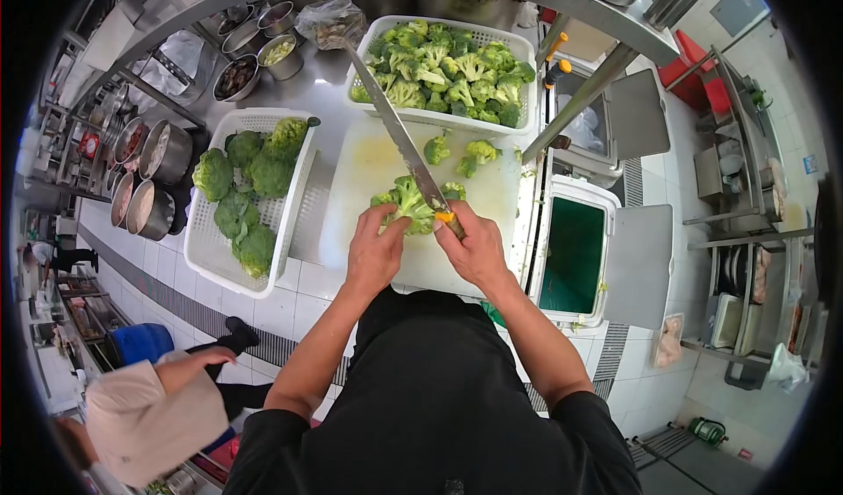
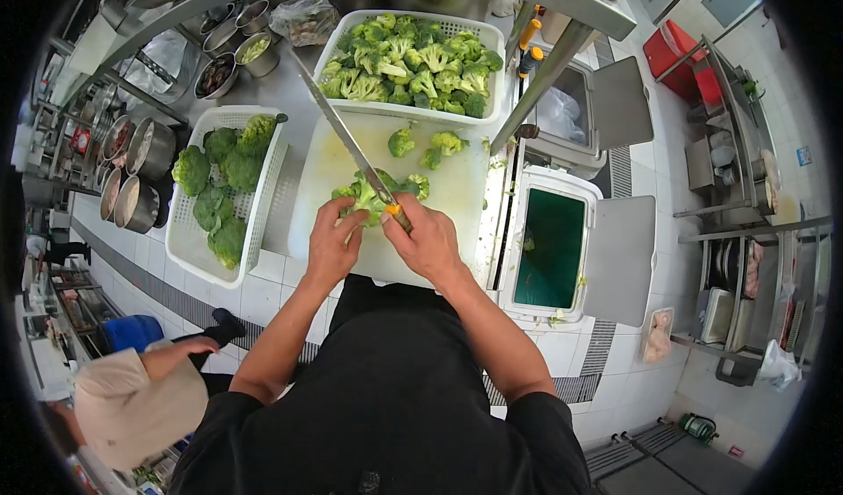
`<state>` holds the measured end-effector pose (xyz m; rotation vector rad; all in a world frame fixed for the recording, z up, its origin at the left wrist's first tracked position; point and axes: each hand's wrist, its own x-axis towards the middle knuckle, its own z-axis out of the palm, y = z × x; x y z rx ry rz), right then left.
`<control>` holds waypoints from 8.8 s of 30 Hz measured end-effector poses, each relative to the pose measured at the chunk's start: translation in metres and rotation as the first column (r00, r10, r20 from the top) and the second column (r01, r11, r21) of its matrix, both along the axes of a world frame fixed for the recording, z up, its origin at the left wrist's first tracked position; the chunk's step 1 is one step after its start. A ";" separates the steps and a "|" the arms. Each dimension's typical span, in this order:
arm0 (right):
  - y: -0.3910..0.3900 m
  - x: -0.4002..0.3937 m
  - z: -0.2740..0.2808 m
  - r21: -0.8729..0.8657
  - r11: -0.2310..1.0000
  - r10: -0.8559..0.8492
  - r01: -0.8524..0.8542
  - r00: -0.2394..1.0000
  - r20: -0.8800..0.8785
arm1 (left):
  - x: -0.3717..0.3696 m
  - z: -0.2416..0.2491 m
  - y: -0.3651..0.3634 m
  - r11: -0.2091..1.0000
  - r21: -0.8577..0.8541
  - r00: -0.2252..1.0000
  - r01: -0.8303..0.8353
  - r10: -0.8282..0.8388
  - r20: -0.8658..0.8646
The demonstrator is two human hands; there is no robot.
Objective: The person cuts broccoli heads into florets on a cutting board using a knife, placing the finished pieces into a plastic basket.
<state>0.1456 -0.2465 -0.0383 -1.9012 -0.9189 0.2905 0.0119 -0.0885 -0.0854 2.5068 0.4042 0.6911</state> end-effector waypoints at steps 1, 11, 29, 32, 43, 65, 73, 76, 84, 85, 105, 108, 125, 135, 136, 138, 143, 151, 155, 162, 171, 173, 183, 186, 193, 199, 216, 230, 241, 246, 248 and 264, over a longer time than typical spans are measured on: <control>0.002 0.002 0.002 0.009 1.000 0.018 -0.018 1.000 0.015 | 0.000 0.000 -0.002 1.000 0.010 1.000 0.027 -0.027 -0.008; 0.020 0.030 -0.009 -0.310 0.943 0.128 -0.123 0.992 -0.002 | 0.002 0.002 0.002 0.998 -0.008 0.998 0.059 -0.059 -0.030; 0.014 0.043 -0.052 -0.256 0.963 -0.119 0.083 0.985 -0.126 | -0.028 -0.062 0.008 0.991 -0.119 0.997 -0.064 0.058 -0.052; -0.001 0.028 -0.043 -0.221 0.975 -0.051 0.032 0.996 -0.078 | -0.027 -0.061 0.003 0.979 -0.194 0.998 -0.062 0.062 -0.004; -0.099 -0.027 0.043 -0.674 0.692 0.273 -0.259 0.958 -0.087 | -0.015 -0.051 0.005 0.947 -0.209 0.970 -0.243 0.232 -0.075; 0.026 -0.018 -0.019 -0.734 0.668 0.328 -0.119 0.933 0.147 | 0.007 -0.051 0.037 0.887 -0.320 0.943 -0.333 0.311 -0.120; 0.040 -0.027 -0.080 -0.728 0.681 0.271 -0.083 0.951 0.146 | -0.008 -0.050 0.017 0.891 -0.295 0.937 -0.346 0.309 -0.164; 0.022 -0.019 -0.075 -0.657 0.740 0.322 -0.143 0.933 0.159 | -0.023 -0.055 0.023 0.854 -0.412 0.948 -0.317 0.297 -0.112; -0.109 -0.042 -0.036 -0.404 0.911 -0.173 0.086 0.968 -0.184 | -0.047 -0.038 0.045 0.821 -0.530 0.939 -0.210 0.320 0.123; -0.129 -0.039 -0.050 -0.402 0.897 -0.285 0.183 0.935 -0.211 | -0.035 -0.025 0.036 0.863 -0.481 0.963 -0.155 0.241 0.124; -0.215 -0.042 -0.061 -0.379 0.799 -0.600 0.467 0.669 -0.439 | 0.113 -0.026 -0.014 0.958 0.126 0.840 0.259 -0.160 -0.518; -0.194 -0.050 -0.043 -0.560 0.791 -0.396 0.246 0.904 -0.162 | 0.107 -0.027 -0.024 0.954 -0.124 0.911 0.274 -0.299 -0.283; -0.185 -0.067 0.001 -0.656 0.750 -0.264 0.079 0.946 -0.188 | 0.104 -0.036 -0.022 0.941 -0.184 0.933 0.285 -0.316 -0.170; -0.194 -0.071 0.011 -0.673 0.740 -0.199 0.000 0.955 -0.219 | 0.106 -0.043 -0.023 0.931 -0.238 0.941 0.276 -0.312 -0.128; -0.192 -0.070 0.011 -0.673 0.740 -0.199 0.000 0.955 -0.219 | 0.106 -0.043 -0.023 0.931 -0.238 0.942 0.276 -0.311 -0.128; -0.189 -0.067 0.011 -0.695 0.718 -0.177 -0.024 0.960 -0.216 | 0.105 -0.041 -0.024 0.926 -0.263 0.936 0.271 -0.317 -0.154; -0.177 -0.069 -0.012 -0.735 0.677 -0.128 0.014 0.987 -0.099 | 0.103 -0.038 -0.027 0.930 -0.307 0.927 0.201 -0.282 -0.247; -0.185 -0.041 -0.022 -0.781 0.622 -0.051 -0.061 0.992 -0.118 | 0.106 -0.029 -0.021 0.927 -0.265 0.898 0.265 -0.338 -0.283; -0.199 -0.036 -0.011 -0.769 0.627 -0.077 -0.126 0.972 -0.222 | 0.119 -0.027 -0.020 0.902 -0.182 0.817 0.393 -0.433 -0.381; -0.212 -0.039 -0.003 -0.725 0.676 -0.146 -0.132 0.940 -0.308 | 0.187 0.040 0.030 0.817 -0.517 0.958 0.256 -0.286 0.021; -0.209 -0.045 -0.006 -0.712 0.702 -0.258 -0.024 0.923 -0.286 | 0.193 0.010 0.074 0.995 0.014 0.774 0.097 -0.067 -0.630; -0.205 -0.045 -0.007 -0.713 0.701 -0.278 0.008 0.924 -0.263 | 0.190 -0.019 0.075 0.996 0.066 0.853 0.062 -0.018 -0.521; -0.207 -0.060 0.003 -0.670 0.735 -0.273 0.107 0.951 -0.148 | 0.145 -0.025 -0.001 0.859 -0.318 0.817 0.401 -0.493 -0.299; -0.208 -0.062 0.006 -0.722 0.691 -0.217 0.041 0.964 -0.153 | 0.137 -0.028 -0.011 0.877 -0.358 0.831 0.320 -0.442 -0.338; -0.205 -0.066 0.005 -0.726 0.686 -0.158 0.042 0.983 -0.093 | 0.132 -0.037 -0.011 0.879 -0.348 0.860 0.327 -0.429 -0.275; -0.202 -0.063 0.007 -0.705 0.695 -0.124 0.143 0.989 0.078 | 0.148 -0.028 -0.013 0.884 -0.285 0.809 0.370 -0.458 -0.369; -0.203 -0.024 -0.017 -0.766 0.642 -0.066 -0.046 0.991 -0.116 | 0.152 -0.037 0.000 0.873 -0.297 0.818 0.387 -0.474 -0.327; -0.204 -0.034 -0.039 -0.745 0.665 -0.155 -0.053 0.966 -0.207 | 0.153 -0.017 0.237 0.959 0.169 0.642 -0.226 0.277 -0.715; -0.149 -0.031 -0.022 -0.649 0.756 -0.010 -0.084 0.990 -0.140 | 0.125 -0.036 0.144 0.958 -0.282 0.918 0.046 -0.152 -0.366; -0.103 -0.018 -0.027 -0.656 0.754 -0.032 -0.029 0.996 -0.081 | 0.120 -0.035 0.126 0.930 -0.365 0.942 0.037 -0.155 -0.299; -0.096 -0.016 -0.021 -0.638 0.769 -0.009 -0.048 0.996 -0.086 | 0.116 -0.035 0.125 0.946 -0.320 0.942 0.049 -0.150 -0.300; -0.077 -0.005 -0.011 -0.631 0.770 0.097 -0.096 0.995 -0.033 | 0.111 -0.047 0.126 0.952 -0.305 0.966 0.009 -0.087 -0.245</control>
